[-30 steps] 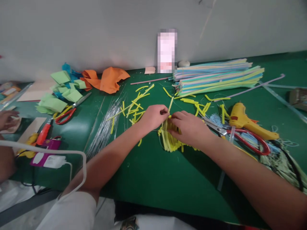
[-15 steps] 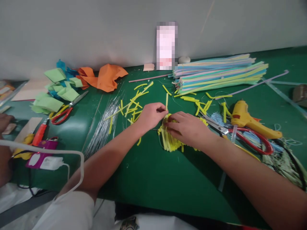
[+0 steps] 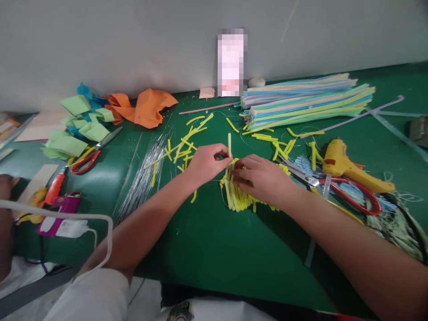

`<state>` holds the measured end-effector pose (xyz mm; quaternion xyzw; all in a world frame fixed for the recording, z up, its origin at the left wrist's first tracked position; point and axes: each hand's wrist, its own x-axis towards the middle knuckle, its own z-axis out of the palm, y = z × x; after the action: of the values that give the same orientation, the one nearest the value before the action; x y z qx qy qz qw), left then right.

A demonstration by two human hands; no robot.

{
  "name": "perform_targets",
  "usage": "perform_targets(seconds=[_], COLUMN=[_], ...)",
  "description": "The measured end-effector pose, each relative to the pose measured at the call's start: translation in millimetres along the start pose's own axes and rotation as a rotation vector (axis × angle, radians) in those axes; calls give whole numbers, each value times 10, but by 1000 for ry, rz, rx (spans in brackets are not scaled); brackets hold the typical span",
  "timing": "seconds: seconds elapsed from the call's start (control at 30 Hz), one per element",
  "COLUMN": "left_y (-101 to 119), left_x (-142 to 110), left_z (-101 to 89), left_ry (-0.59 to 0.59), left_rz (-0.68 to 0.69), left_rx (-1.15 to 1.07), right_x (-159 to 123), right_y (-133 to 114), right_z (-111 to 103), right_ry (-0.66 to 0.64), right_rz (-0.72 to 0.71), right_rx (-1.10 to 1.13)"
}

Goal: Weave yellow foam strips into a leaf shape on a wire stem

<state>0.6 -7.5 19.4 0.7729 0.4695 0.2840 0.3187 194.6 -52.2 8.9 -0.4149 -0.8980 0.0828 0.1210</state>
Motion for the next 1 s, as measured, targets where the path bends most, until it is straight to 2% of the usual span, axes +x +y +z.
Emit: perform_targets(seconds=[0.47,0.67,1.0], left_y=[-42,-46,-62], left_x=[-76,-106,-170], left_z=[-7,-56,-116], left_ry=[-17,-54,-247], left_rz=[72,104,352], left_rx=[55,90,313], right_x=[-13,5,11], right_y=[42,37,21], right_z=[101,68,46], right_ry=[135,78,78], right_rz=[63,47,21], right_rx=[93,104,99])
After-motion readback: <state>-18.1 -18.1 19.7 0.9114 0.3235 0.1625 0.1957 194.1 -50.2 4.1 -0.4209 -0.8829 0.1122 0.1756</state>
